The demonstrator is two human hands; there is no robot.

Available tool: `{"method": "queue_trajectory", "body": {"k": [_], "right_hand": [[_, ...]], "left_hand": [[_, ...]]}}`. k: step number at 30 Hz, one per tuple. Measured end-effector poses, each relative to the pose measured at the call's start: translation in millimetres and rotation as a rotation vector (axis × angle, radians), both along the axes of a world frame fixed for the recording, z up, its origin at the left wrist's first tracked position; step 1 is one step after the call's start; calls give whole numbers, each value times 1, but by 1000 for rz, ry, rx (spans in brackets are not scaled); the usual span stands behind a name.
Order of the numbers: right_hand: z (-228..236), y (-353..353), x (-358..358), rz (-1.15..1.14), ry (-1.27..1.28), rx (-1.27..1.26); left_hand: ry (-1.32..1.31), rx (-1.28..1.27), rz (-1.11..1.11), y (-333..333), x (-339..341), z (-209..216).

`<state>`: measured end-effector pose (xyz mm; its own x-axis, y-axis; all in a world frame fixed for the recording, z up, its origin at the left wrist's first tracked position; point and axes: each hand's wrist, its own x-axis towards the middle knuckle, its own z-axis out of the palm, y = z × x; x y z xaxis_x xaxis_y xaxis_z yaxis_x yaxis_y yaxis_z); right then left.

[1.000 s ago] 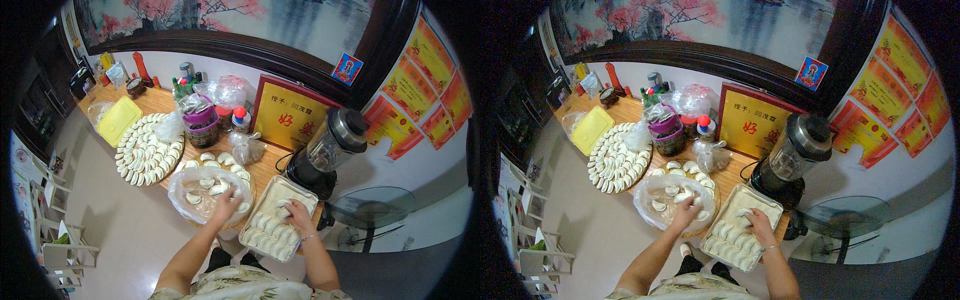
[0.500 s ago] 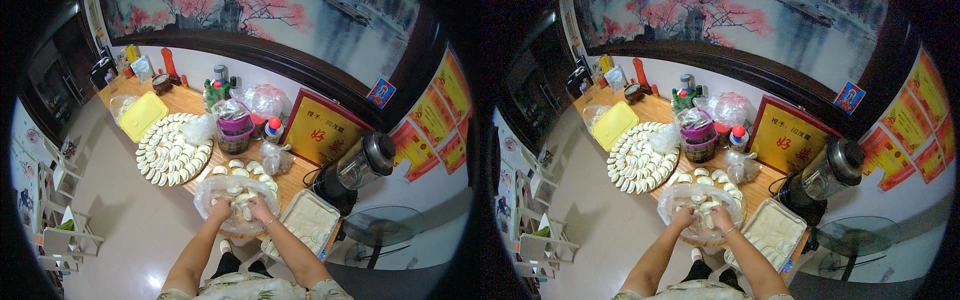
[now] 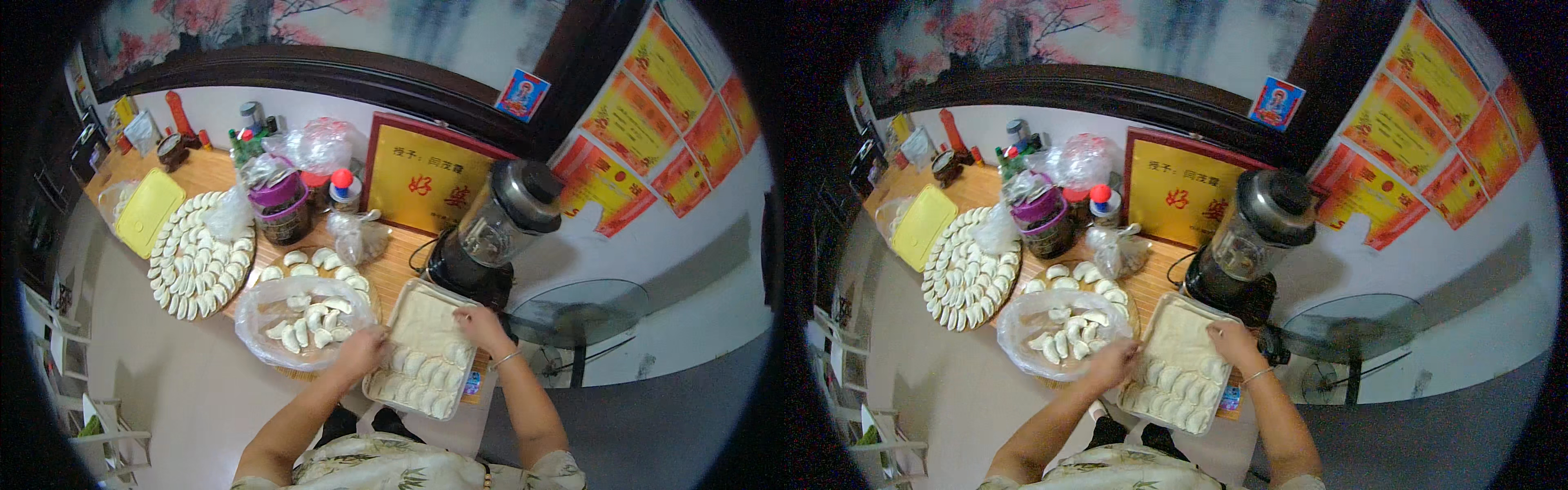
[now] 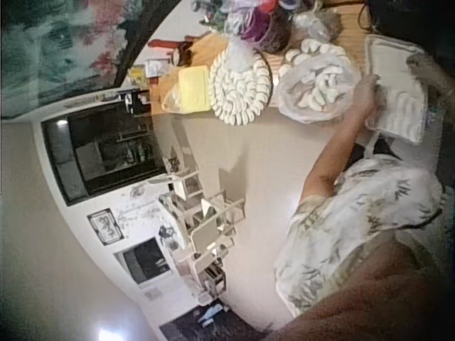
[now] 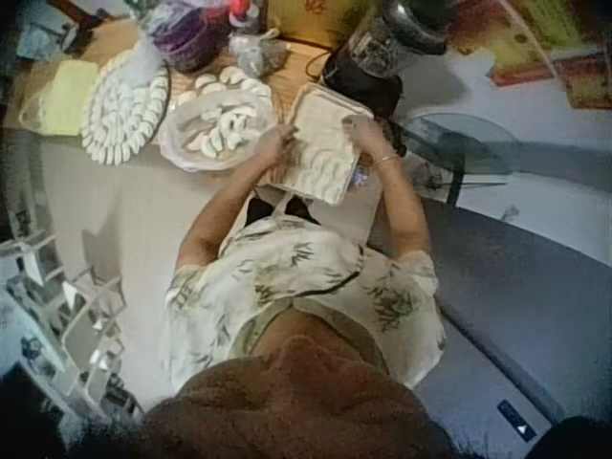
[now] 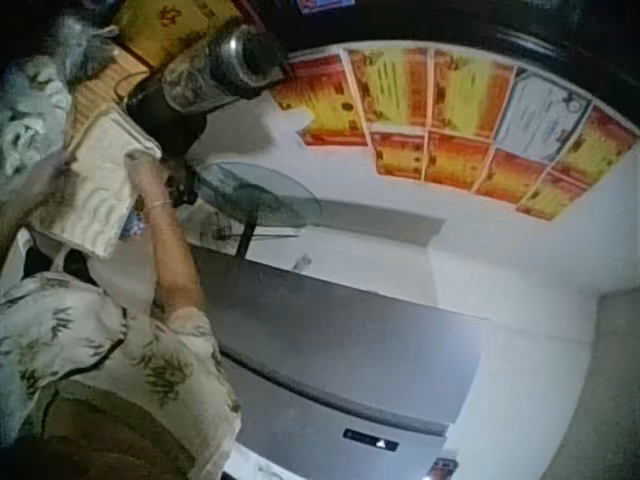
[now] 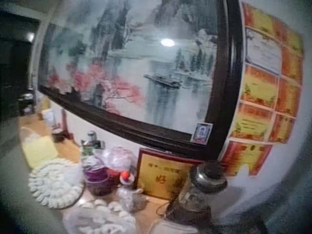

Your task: The person retrieves a plastic bag from a cabinet, places several dumplings into it by hand, then puts the bag into a refrigerator and transfers more dumplings into a square container.

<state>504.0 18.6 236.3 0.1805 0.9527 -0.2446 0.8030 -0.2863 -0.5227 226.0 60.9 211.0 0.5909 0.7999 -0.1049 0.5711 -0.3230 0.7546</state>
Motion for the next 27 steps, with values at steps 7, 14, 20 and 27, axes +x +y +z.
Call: {"method": "queue_trajectory", "body": {"k": [7,14,20,27], "right_hand": [[-26,-45,3,395,-606,-142],[-27,-56,43,397,-565,136],[-32,-54,59,469,-313,156],[-15,-45,36,541,-92,-38]], "left_hand": [[70,15,-274,-35,104,-35],[206,11,-98,-41,157,-37],[102,2,-125,-41,153,-41],[-64,-203,0,-59,124,-48]]}}
